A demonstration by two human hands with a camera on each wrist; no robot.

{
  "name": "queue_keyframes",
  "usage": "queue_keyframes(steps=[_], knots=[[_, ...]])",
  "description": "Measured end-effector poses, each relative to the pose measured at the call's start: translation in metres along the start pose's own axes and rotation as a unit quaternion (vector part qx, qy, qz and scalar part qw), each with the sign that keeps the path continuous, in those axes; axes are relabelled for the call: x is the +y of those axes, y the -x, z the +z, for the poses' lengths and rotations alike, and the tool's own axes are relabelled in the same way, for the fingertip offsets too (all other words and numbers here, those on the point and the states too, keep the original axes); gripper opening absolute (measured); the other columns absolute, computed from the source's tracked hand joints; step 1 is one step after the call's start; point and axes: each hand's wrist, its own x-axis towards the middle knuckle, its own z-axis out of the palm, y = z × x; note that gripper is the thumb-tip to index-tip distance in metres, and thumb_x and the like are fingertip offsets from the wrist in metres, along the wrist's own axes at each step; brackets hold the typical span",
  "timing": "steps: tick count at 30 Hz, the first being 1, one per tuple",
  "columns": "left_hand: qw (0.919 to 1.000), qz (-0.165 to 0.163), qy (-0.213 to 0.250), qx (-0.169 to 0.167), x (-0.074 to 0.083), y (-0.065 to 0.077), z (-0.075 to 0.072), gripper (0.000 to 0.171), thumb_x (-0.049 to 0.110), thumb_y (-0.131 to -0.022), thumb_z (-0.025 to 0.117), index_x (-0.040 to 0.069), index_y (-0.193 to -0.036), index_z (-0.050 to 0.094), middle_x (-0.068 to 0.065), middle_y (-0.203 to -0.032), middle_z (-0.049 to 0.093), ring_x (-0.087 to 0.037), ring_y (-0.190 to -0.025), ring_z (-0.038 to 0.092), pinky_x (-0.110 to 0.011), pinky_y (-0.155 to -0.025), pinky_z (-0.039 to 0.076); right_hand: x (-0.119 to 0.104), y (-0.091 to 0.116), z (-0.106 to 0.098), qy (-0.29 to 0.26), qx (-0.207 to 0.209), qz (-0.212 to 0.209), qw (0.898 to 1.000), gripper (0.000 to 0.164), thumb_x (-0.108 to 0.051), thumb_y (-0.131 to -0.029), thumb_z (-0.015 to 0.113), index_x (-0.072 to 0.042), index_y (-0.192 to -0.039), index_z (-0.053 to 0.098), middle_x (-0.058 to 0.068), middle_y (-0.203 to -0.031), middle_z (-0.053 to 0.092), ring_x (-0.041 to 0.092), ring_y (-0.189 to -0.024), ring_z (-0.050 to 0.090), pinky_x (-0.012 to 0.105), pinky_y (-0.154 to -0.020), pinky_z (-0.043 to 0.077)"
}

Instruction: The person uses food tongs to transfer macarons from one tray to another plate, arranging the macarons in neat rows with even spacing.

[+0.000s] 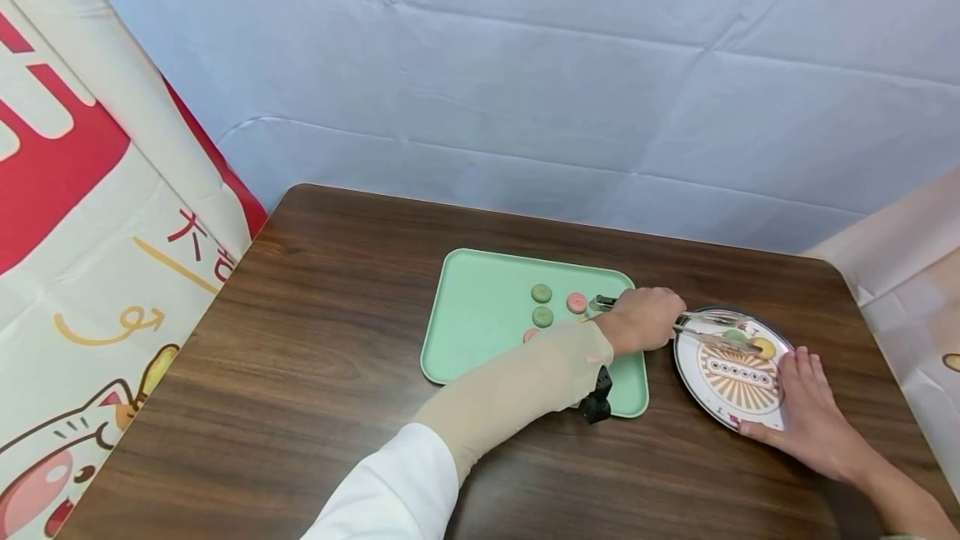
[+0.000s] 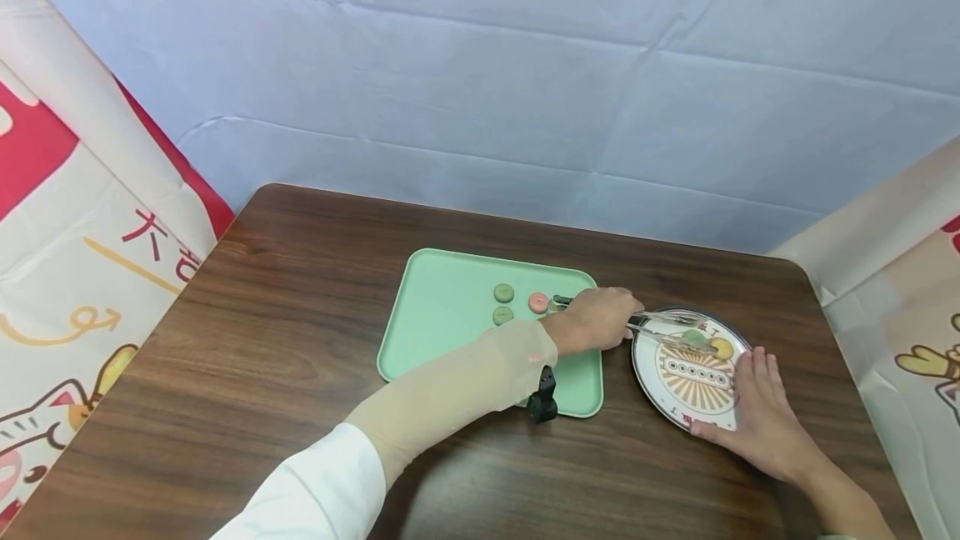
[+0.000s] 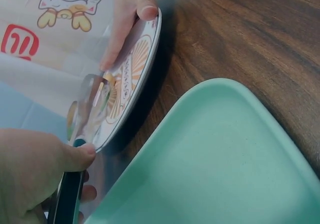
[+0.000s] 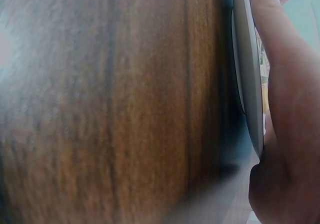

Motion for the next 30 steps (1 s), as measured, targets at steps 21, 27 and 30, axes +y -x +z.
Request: queue_keyframes(steps=[21, 27, 30], knots=[[0.9999, 0.009, 0.009, -0.007, -0.008, 0.005, -0.005, 0.040, 0.037, -0.103, 0.061, 0.034, -0.142, 0.059, 0.017, -0.139, 0.056, 0.000, -0.113, 0.060, -0.019, -0.076, 0.051, 0.001, 0.001, 0.000, 0.003, -0.004, 0.002, 1.000, 0.131, -0.047, -0.081, 0.082, 0.027, -0.147, -0.004, 0.050, -0.152, -0.013, 0.048, -0.146, -0.028, 0.042, -0.115, -0.027], [0.9998, 0.013, 0.014, -0.011, -0.010, 0.007, -0.005, 0.043, 0.038, -0.102, 0.062, 0.034, -0.145, 0.057, 0.017, -0.143, 0.054, 0.001, -0.120, 0.057, -0.017, -0.079, 0.051, -0.002, 0.003, -0.001, 0.003, -0.007, 0.004, 1.000, 0.132, -0.047, -0.082, 0.082, 0.026, -0.148, -0.006, 0.049, -0.153, -0.015, 0.047, -0.146, -0.029, 0.042, -0.114, -0.027], [0.9996, 0.014, 0.022, -0.012, -0.012, 0.009, -0.007, 0.045, 0.038, -0.102, 0.062, 0.034, -0.146, 0.056, 0.017, -0.145, 0.054, 0.001, -0.121, 0.057, -0.017, -0.078, 0.051, -0.003, 0.001, -0.002, 0.012, -0.012, 0.007, 1.000, 0.134, -0.049, -0.082, 0.081, 0.025, -0.148, -0.009, 0.049, -0.153, -0.015, 0.047, -0.146, -0.029, 0.040, -0.114, -0.028]])
